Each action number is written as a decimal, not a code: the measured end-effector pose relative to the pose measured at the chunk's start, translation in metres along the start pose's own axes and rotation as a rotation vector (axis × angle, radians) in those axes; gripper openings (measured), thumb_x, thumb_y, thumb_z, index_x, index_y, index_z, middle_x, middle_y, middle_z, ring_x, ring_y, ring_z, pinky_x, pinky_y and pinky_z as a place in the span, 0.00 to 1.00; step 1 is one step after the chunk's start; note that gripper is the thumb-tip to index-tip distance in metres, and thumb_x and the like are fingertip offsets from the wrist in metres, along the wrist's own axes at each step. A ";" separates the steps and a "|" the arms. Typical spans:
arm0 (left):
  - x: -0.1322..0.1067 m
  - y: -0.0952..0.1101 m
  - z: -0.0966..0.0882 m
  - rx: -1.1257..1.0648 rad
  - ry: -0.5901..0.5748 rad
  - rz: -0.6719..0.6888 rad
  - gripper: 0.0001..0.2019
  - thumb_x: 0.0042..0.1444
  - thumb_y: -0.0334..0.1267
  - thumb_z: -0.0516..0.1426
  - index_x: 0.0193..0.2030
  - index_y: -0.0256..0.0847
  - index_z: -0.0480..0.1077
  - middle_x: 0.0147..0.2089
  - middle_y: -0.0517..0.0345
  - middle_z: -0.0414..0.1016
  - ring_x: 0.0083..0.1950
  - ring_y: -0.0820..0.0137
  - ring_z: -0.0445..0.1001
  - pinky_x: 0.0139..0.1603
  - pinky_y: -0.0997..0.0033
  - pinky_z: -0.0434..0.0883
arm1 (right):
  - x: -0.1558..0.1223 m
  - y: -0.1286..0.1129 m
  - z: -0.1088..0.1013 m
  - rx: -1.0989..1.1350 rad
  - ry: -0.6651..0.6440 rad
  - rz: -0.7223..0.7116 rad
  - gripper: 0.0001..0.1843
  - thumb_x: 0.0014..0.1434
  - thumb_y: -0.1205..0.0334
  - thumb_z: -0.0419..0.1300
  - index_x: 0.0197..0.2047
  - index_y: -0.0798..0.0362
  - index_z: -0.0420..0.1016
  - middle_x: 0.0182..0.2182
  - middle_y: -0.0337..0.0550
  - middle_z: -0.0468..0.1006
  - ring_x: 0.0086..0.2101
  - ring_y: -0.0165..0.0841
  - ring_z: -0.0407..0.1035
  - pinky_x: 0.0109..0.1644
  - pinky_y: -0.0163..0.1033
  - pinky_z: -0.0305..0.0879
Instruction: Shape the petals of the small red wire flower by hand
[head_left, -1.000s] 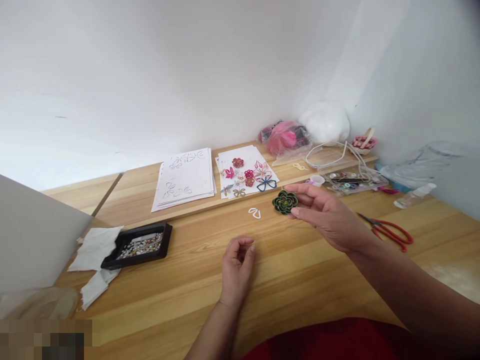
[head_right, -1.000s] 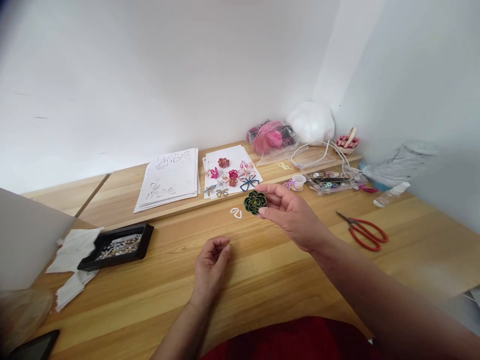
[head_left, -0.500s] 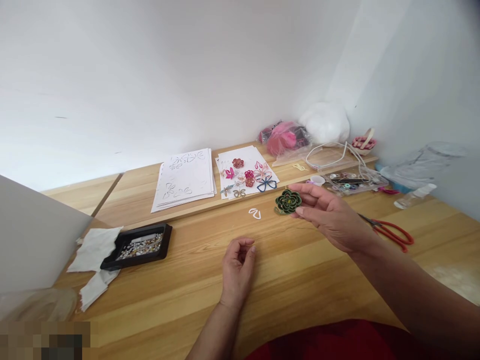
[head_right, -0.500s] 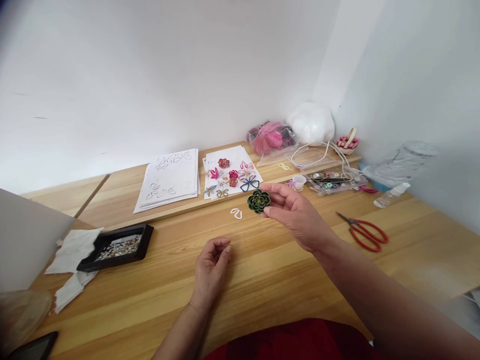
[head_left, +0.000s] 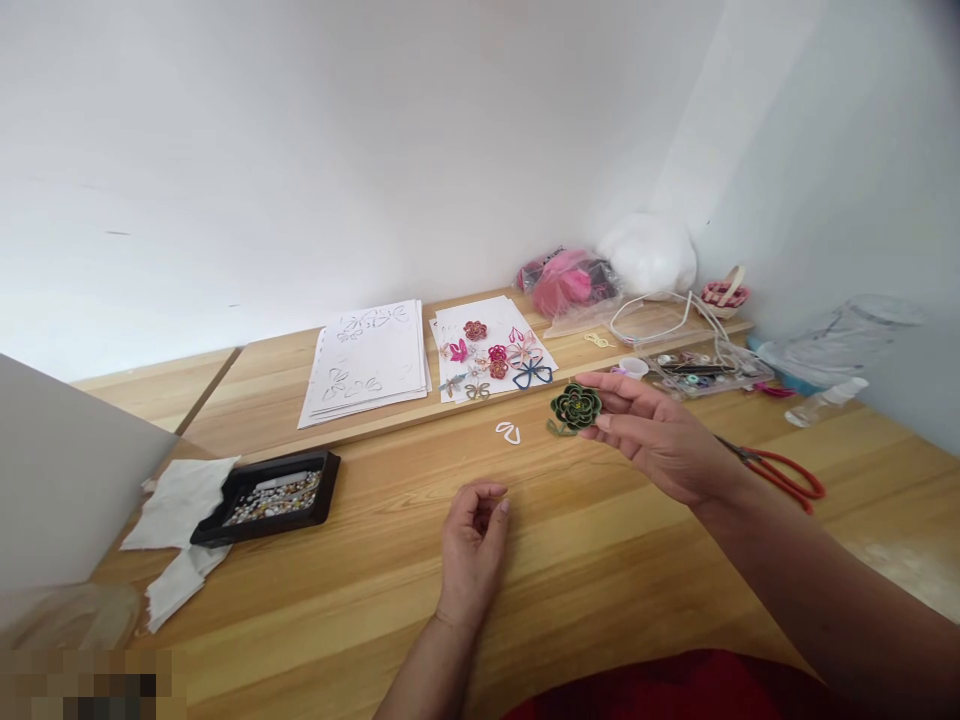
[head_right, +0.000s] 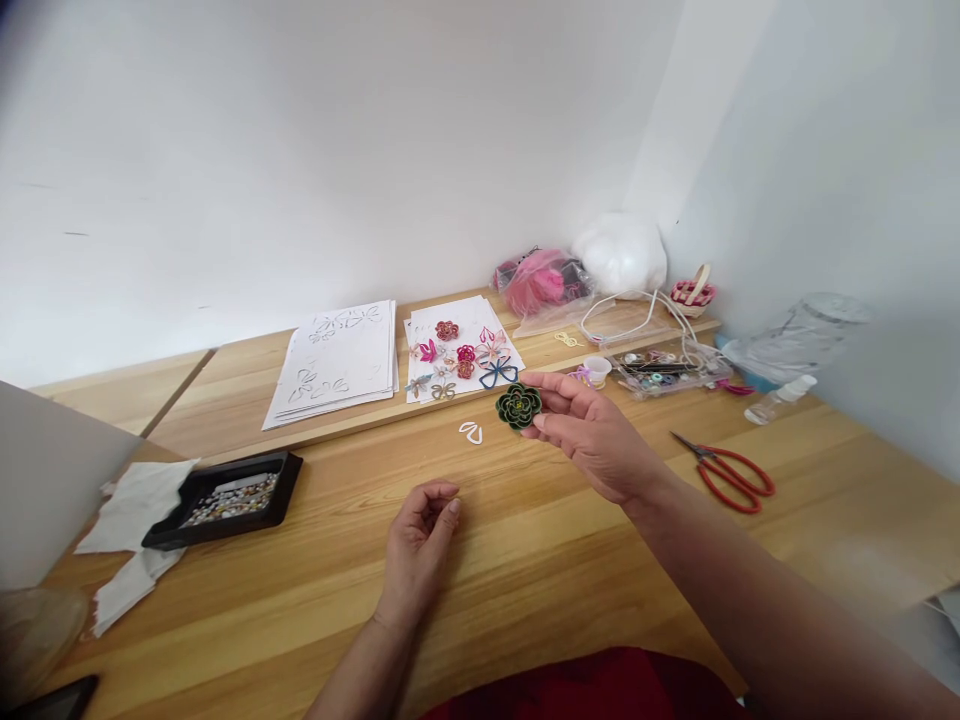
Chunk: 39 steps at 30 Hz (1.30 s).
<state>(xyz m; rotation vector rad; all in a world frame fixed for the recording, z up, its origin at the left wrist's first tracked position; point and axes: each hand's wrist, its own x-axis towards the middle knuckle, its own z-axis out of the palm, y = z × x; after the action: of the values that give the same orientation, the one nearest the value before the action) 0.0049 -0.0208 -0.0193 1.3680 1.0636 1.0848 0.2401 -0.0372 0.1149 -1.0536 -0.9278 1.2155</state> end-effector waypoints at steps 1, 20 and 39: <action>0.000 0.000 0.000 -0.003 0.001 -0.003 0.13 0.59 0.45 0.61 0.44 0.39 0.74 0.43 0.51 0.75 0.42 0.68 0.73 0.43 0.70 0.71 | 0.001 0.001 -0.001 0.010 -0.002 0.001 0.23 0.55 0.65 0.70 0.54 0.45 0.78 0.50 0.41 0.77 0.50 0.35 0.71 0.49 0.37 0.71; -0.002 0.005 0.002 0.005 0.021 0.017 0.11 0.59 0.44 0.61 0.43 0.40 0.75 0.43 0.51 0.75 0.43 0.67 0.74 0.44 0.70 0.71 | 0.022 0.007 -0.004 0.100 0.015 0.076 0.25 0.50 0.62 0.75 0.52 0.48 0.79 0.49 0.44 0.78 0.45 0.34 0.72 0.45 0.34 0.71; -0.002 0.007 0.003 0.044 0.020 0.021 0.08 0.61 0.40 0.58 0.43 0.40 0.74 0.43 0.51 0.74 0.42 0.67 0.73 0.43 0.69 0.71 | 0.194 -0.007 0.002 -0.570 0.044 0.049 0.18 0.55 0.74 0.63 0.49 0.57 0.74 0.44 0.50 0.77 0.40 0.35 0.73 0.42 0.38 0.72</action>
<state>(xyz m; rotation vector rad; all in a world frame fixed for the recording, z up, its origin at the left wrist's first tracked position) 0.0079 -0.0239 -0.0127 1.4084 1.0959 1.0979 0.2654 0.1554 0.1223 -1.5509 -1.2572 0.9800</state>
